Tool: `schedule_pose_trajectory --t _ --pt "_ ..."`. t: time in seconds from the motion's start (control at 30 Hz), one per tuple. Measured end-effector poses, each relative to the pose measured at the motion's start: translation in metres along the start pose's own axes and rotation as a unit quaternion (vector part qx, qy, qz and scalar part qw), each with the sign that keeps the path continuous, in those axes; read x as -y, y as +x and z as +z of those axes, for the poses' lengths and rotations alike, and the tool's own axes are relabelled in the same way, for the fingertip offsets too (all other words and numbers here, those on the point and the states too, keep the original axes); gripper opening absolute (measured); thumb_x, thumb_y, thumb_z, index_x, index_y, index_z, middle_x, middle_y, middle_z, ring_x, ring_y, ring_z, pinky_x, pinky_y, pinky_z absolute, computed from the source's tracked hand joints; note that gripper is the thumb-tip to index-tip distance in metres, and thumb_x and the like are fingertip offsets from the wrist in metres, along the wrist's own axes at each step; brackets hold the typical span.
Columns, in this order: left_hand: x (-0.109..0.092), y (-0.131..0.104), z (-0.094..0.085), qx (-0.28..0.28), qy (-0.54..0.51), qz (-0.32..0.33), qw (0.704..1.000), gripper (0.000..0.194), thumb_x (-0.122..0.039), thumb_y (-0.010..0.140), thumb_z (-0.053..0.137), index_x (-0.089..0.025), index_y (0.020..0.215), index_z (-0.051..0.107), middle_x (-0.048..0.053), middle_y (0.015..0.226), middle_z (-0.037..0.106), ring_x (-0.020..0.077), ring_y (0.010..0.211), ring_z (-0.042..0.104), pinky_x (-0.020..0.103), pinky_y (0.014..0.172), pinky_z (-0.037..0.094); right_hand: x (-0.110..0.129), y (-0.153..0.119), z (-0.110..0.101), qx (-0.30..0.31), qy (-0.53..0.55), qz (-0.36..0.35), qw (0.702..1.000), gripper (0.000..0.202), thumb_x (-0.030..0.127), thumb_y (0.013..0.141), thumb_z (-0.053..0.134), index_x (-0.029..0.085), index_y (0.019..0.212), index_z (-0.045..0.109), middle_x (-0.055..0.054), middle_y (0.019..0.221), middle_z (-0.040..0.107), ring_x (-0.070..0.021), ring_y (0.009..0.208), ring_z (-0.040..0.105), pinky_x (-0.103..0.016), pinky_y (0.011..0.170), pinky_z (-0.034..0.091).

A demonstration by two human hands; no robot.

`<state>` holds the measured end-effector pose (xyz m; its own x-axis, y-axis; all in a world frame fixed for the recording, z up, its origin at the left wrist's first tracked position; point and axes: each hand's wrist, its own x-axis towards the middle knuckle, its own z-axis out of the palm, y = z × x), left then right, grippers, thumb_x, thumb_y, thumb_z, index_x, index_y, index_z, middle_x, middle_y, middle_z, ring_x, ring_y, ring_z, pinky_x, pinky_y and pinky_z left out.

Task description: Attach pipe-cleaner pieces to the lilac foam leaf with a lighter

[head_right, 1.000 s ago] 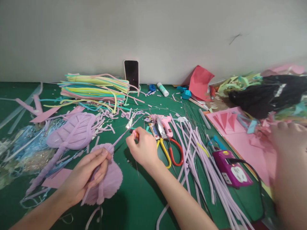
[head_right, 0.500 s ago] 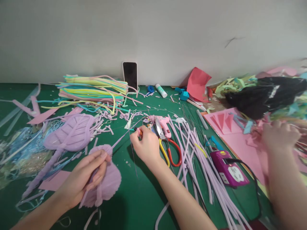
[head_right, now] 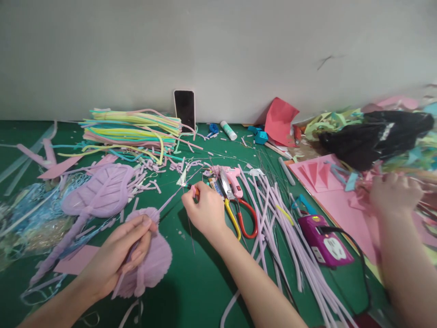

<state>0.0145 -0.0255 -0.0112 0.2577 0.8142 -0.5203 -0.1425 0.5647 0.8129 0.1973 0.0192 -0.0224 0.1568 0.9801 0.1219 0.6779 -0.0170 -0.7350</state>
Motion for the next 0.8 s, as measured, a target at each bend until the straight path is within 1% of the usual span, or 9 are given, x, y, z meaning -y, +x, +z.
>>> schedule_pose_trajectory --t 0.13,0.27,0.8 --pt "0.0025 0.0001 -0.0010 0.003 -0.004 -0.001 1.000 0.034 -0.049 0.084 0.058 -0.015 0.079 0.056 -0.009 0.043 0.043 0.0004 0.029 0.026 0.012 0.032 0.016 -0.0011 0.0023 -0.0024 -0.016 -0.004 0.012 1.000 0.022 0.033 0.082 0.041 0.022 0.063 0.039 0.005 0.053 0.042 -0.0112 0.050 0.036 -0.025 0.052 0.022" --pt "0.0035 0.0001 -0.0010 0.003 -0.006 -0.003 1.000 0.034 -0.048 0.083 0.059 -0.015 0.078 0.056 -0.009 0.042 0.043 0.0001 0.029 0.026 0.012 0.032 0.016 -0.0022 0.0049 -0.0041 -0.028 -0.004 0.009 1.000 0.022 0.033 0.082 0.040 0.022 0.063 0.038 0.004 0.053 0.042 -0.0112 0.050 0.035 -0.026 0.052 0.022" --pt "0.0043 0.0012 -0.0018 0.001 0.006 -0.004 1.000 0.034 -0.049 0.084 0.058 -0.016 0.078 0.056 -0.009 0.042 0.043 0.0003 0.029 0.026 0.012 0.032 0.015 -0.0064 0.0097 -0.0081 -0.056 -0.009 0.014 0.998 0.023 0.033 0.082 0.039 0.022 0.062 0.038 0.003 0.053 0.044 -0.0118 0.051 0.036 -0.026 0.052 0.023"
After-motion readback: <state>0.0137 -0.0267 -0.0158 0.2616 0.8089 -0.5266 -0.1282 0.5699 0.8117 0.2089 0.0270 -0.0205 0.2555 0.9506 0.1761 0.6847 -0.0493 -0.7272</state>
